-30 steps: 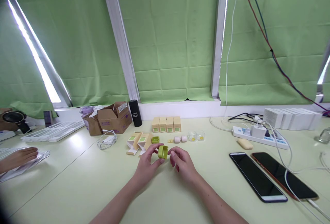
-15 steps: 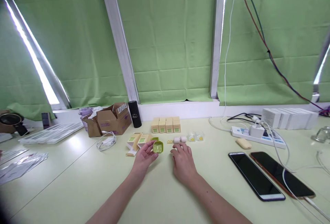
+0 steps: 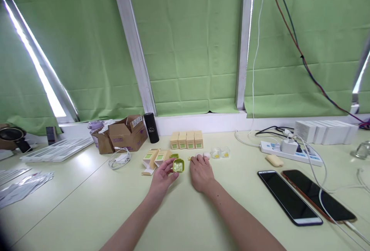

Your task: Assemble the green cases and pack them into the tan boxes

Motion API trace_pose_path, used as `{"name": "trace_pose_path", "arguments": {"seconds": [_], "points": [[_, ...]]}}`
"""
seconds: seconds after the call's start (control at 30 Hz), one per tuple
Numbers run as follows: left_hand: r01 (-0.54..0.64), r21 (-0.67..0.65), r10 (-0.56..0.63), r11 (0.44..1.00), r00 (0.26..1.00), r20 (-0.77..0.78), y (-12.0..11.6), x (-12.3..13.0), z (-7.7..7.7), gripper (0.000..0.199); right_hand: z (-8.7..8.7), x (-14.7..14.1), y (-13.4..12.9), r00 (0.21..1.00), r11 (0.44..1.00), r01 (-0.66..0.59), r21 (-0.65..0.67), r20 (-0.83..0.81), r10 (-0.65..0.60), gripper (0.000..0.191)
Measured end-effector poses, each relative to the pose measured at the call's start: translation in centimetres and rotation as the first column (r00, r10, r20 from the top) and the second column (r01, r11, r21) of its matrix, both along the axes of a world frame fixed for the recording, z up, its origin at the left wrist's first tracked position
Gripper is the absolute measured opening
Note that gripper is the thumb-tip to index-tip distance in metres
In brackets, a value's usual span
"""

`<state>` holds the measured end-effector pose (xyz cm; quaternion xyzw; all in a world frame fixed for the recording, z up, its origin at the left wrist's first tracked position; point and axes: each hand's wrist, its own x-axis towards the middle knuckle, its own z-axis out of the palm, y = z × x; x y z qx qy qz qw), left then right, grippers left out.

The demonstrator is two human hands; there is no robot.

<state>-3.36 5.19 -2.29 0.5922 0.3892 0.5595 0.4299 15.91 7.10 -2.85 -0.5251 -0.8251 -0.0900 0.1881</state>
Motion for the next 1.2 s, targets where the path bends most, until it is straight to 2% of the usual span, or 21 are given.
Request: {"name": "trace_pose_path", "arguments": {"seconds": [0.17,0.3,0.43,0.57,0.67,0.87,0.93,1.03,1.13,1.2], "points": [[0.002,-0.011,-0.002,1.000,1.000,0.012,-0.7,0.1,1.0,0.059,0.0,0.4,-1.0,1.000,0.999,-0.013,0.047,-0.023,0.014,0.039],[-0.004,-0.001,0.004,1.000,1.000,0.012,-1.0,0.2,1.4,0.057,-0.6,0.9,-2.2,0.993,0.988,-0.109,0.108,-0.029,0.112,0.034],[0.002,0.000,-0.002,1.000,1.000,0.023,-1.0,0.3,1.4,0.057,-1.9,1.0,-3.0,0.966,0.937,-0.214,0.277,-0.083,0.245,0.033],[0.000,-0.009,0.000,1.000,0.999,0.038,-1.2,0.4,1.5,0.056,-2.7,1.1,-3.6,0.923,0.877,-0.223,0.425,-0.198,0.330,0.031],[-0.013,-0.012,0.013,1.000,0.999,0.030,-1.2,0.4,1.4,0.057,-2.2,1.1,-4.2,0.882,0.860,-0.215,0.462,-0.286,0.374,0.030],[-0.031,0.032,0.032,0.999,0.999,-0.017,-0.9,0.3,0.9,0.054,0.0,1.2,-5.7,0.792,0.865,-0.271,0.423,-0.413,0.450,0.034],[-0.051,0.031,0.051,0.998,0.998,-0.019,-0.9,0.3,0.7,0.054,0.5,1.4,-6.1,0.741,0.860,-0.292,0.420,-0.469,0.480,0.038],[-0.079,0.037,0.081,0.996,0.996,-0.049,-0.9,0.3,0.8,0.053,1.0,1.6,-6.2,0.591,0.882,-0.298,0.364,-0.655,0.470,0.031],[-0.090,0.060,0.097,0.994,0.989,-0.111,-1.2,0.5,1.0,0.050,1.2,1.6,-5.9,0.401,0.931,-0.278,0.234,-0.853,0.334,0.022],[-0.096,0.068,0.105,0.993,0.984,-0.146,-1.5,0.7,1.3,0.049,1.4,1.7,-5.7,0.268,0.953,-0.280,0.112,-0.945,0.190,0.027]]}}
